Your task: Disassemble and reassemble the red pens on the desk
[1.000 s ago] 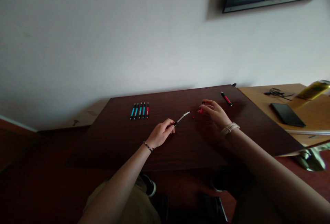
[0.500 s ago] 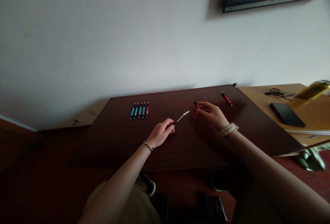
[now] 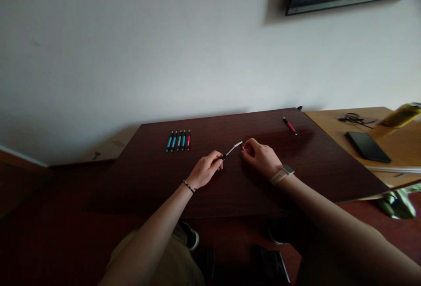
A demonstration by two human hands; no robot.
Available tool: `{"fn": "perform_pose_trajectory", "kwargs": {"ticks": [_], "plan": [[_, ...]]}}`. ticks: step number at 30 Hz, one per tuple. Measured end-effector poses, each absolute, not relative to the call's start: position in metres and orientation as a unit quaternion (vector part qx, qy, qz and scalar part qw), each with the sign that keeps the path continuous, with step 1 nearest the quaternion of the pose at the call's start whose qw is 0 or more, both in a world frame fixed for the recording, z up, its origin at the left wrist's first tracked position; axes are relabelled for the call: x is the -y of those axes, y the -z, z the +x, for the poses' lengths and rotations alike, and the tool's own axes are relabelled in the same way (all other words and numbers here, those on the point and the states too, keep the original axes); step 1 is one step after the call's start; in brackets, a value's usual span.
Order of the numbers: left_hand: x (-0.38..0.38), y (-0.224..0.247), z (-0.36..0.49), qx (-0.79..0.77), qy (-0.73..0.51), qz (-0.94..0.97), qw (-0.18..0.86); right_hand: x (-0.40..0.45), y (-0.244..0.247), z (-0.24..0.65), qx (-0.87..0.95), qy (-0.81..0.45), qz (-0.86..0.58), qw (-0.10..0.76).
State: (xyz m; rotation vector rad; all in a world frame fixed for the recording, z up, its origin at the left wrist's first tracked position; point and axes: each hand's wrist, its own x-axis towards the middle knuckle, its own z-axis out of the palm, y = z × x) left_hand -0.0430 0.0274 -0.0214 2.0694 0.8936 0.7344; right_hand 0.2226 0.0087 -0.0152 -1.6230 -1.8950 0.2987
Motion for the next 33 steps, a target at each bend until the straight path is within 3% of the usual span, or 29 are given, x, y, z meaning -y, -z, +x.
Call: {"fn": "perform_pose_trajectory", "kwargs": {"ticks": [16, 23, 33], "plan": [[-0.026, 0.019, -0.039, -0.351, -0.286, 0.814, 0.365, -0.013, 0.029, 0.207, 0.719, -0.054, -0.682, 0.121], [-0.028, 0.02, -0.039, -0.347, -0.288, 0.811, 0.373, -0.009, 0.024, 0.21, 0.718, -0.062, -0.683, 0.118], [-0.028, 0.021, -0.042, -0.352, -0.286, 0.811, 0.371, -0.01, 0.03, 0.237, 0.731, -0.146, -0.64, 0.186]]}}
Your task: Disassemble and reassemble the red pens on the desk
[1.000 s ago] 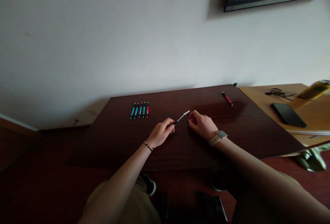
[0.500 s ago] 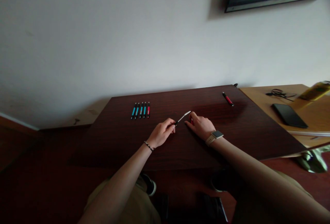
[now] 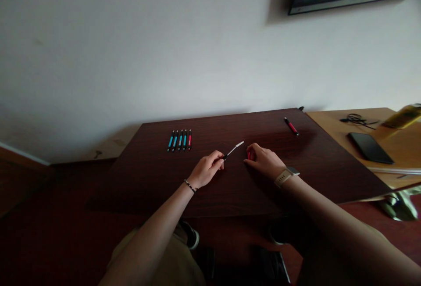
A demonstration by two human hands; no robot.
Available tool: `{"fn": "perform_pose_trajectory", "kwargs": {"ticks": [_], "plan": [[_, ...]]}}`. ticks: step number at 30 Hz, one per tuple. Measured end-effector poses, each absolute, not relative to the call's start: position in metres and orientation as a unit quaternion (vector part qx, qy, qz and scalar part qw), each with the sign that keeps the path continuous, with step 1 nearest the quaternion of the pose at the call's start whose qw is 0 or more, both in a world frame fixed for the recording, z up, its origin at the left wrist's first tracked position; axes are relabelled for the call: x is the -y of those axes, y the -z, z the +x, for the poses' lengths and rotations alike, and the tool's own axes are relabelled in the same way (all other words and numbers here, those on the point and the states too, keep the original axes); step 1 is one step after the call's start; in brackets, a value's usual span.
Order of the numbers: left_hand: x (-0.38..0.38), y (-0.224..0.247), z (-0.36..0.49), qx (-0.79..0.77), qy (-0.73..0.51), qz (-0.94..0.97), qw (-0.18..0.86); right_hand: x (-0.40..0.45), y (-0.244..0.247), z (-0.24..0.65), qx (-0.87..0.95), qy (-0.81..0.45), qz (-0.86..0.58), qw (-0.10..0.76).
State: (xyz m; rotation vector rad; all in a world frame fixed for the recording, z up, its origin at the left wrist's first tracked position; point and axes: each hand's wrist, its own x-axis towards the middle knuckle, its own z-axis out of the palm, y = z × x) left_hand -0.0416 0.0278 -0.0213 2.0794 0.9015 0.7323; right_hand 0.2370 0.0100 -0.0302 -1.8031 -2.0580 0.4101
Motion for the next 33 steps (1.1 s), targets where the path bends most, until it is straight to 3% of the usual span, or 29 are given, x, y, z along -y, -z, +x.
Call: {"fn": "perform_pose_trajectory", "kwargs": {"ticks": [12, 33], "plan": [[-0.028, 0.021, -0.042, -0.348, -0.289, 0.811, 0.371, -0.008, 0.027, 0.23, 0.733, -0.162, -0.615, 0.241], [-0.028, 0.022, -0.041, -0.351, -0.288, 0.811, 0.368, -0.008, 0.023, 0.227, 0.748, -0.114, -0.634, 0.159]]}}
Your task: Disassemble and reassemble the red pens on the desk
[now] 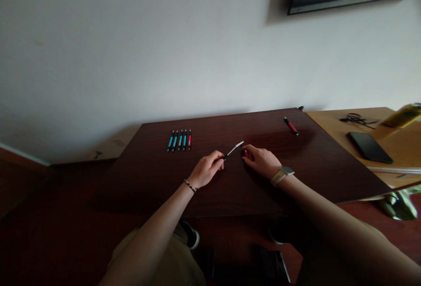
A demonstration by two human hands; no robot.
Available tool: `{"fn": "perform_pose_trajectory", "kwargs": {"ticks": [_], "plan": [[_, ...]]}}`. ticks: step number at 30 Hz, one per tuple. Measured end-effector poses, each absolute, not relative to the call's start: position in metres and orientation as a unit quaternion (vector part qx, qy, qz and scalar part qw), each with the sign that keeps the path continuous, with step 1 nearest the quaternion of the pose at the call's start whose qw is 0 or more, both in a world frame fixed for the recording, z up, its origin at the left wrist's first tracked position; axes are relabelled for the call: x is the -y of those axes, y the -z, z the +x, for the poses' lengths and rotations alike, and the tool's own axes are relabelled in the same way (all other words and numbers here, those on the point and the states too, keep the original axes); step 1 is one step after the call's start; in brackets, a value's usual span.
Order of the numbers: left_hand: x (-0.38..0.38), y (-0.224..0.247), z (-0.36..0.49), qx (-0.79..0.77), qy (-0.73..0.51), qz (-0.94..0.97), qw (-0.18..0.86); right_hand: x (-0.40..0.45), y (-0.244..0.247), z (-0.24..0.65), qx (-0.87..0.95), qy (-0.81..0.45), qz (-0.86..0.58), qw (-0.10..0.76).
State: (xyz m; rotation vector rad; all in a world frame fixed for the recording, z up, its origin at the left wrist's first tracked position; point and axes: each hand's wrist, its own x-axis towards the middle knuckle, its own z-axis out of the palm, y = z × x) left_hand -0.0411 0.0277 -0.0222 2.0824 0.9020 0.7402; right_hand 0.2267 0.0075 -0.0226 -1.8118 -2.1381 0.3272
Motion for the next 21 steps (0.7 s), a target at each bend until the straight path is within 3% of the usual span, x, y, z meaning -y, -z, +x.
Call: {"fn": "perform_pose_trajectory", "kwargs": {"ticks": [5, 9, 13, 21], "plan": [[-0.028, 0.021, -0.042, -0.349, -0.287, 0.811, 0.371, -0.008, 0.02, 0.232, 0.739, -0.132, -0.632, 0.191], [-0.027, 0.021, -0.043, -0.347, -0.288, 0.811, 0.372, -0.009, 0.014, 0.233, 0.701, -0.175, -0.605, 0.336], [-0.027, 0.023, -0.043, -0.35, -0.288, 0.809, 0.374, -0.01, 0.005, 0.231, 0.648, -0.317, -0.527, 0.449], [-0.027, 0.024, -0.043, -0.355, -0.285, 0.811, 0.368, -0.016, 0.006, 0.226, 0.615, -0.394, -0.469, 0.497]]}}
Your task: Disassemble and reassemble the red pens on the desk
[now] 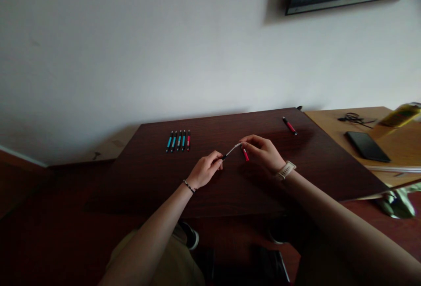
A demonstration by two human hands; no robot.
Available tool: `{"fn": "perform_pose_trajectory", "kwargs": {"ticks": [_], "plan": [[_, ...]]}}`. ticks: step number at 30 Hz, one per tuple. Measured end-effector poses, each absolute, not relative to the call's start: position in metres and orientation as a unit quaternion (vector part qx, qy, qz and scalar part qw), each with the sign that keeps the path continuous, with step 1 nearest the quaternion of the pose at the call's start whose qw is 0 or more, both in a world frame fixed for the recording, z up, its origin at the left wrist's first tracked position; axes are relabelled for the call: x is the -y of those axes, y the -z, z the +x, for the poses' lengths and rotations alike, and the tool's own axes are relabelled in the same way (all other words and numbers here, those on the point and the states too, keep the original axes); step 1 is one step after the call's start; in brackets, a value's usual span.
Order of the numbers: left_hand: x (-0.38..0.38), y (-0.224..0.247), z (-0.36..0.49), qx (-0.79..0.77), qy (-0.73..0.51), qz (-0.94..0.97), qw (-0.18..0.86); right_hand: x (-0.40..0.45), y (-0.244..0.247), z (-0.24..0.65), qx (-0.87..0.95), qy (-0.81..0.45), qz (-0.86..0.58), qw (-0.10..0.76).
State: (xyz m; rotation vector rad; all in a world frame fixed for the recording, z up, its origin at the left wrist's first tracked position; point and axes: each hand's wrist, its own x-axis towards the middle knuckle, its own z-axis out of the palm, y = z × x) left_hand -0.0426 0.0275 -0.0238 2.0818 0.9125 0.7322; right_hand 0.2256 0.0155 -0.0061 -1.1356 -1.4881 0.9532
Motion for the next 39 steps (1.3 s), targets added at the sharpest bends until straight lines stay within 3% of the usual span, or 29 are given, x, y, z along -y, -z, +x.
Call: {"fn": "perform_pose_trajectory", "kwargs": {"ticks": [22, 39], "plan": [[-0.0275, 0.0247, -0.0434, -0.351, -0.28, 0.815, 0.366, -0.0138, 0.0017, 0.2234, 0.599, -0.394, -0.47, 0.514], [-0.0281, 0.0234, -0.0428, -0.351, -0.273, 0.825, 0.348, -0.0106, -0.0005, 0.221, 0.649, -0.325, -0.46, 0.511]]}}
